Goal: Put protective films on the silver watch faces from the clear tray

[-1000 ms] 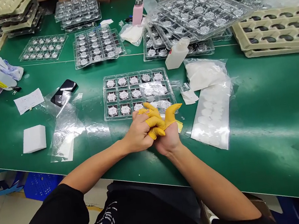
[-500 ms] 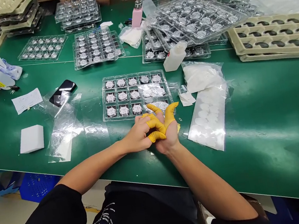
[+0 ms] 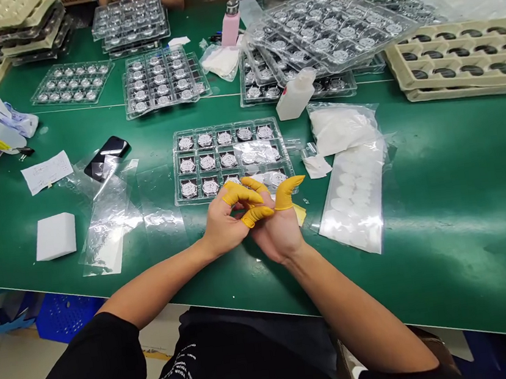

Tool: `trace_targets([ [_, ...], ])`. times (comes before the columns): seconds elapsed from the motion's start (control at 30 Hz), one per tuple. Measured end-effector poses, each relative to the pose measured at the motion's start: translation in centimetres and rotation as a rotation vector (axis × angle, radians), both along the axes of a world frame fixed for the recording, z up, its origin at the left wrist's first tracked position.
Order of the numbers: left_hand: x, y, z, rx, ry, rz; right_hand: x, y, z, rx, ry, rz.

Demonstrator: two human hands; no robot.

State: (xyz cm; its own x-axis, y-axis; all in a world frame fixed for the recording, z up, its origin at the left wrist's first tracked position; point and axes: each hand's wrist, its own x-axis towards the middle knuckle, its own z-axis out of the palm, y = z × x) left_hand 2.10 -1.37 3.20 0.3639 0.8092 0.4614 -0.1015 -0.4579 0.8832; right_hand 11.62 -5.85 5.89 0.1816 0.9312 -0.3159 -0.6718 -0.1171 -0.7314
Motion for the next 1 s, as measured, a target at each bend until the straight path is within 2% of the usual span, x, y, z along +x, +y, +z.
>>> trace_targets([
  [0.1,-0.1,0.1,-0.2,0.071,0.005,0.063,-0.3,-0.1,0.1,0.007,0.058,0.044],
  [0.3,-0.5,0.0,-0.2,0.131,0.066,0.035,-0.4,-0.2,0.2,0.011,0.066,0.05],
  [0.43,-0.6,-0.3,-0.4,0.178,0.193,0.061,-0.8,-0.4,0.2,0.012,0.053,0.014],
  [0.53,-0.7,-0.4,0.0,0.219,0.266,0.068,-0.9,-0.3,0.2,0.036,0.031,0.045],
  [0.63,-0.9,0.0,0.9,0.198,0.313,-0.052,-0.5,0.0,0.1,0.042,-0.015,0.01],
  [0.73,-1.1,0.8,1.7,0.186,0.311,-0.225,0.3,0.4,0.1,0.045,-0.047,-0.127],
  [0.83,-1.0,1.0,1.8,0.183,0.293,-0.345,0.6,0.7,-0.1,0.039,-0.059,-0.183],
  [0.9,-0.9,0.7,1.4,0.149,0.296,-0.352,0.5,0.8,-0.4,0.008,-0.068,-0.166],
  [1.0,-0.5,0.1,0.7,0.092,0.278,-0.274,0.2,0.7,-0.9,-0.018,-0.079,-0.123],
])
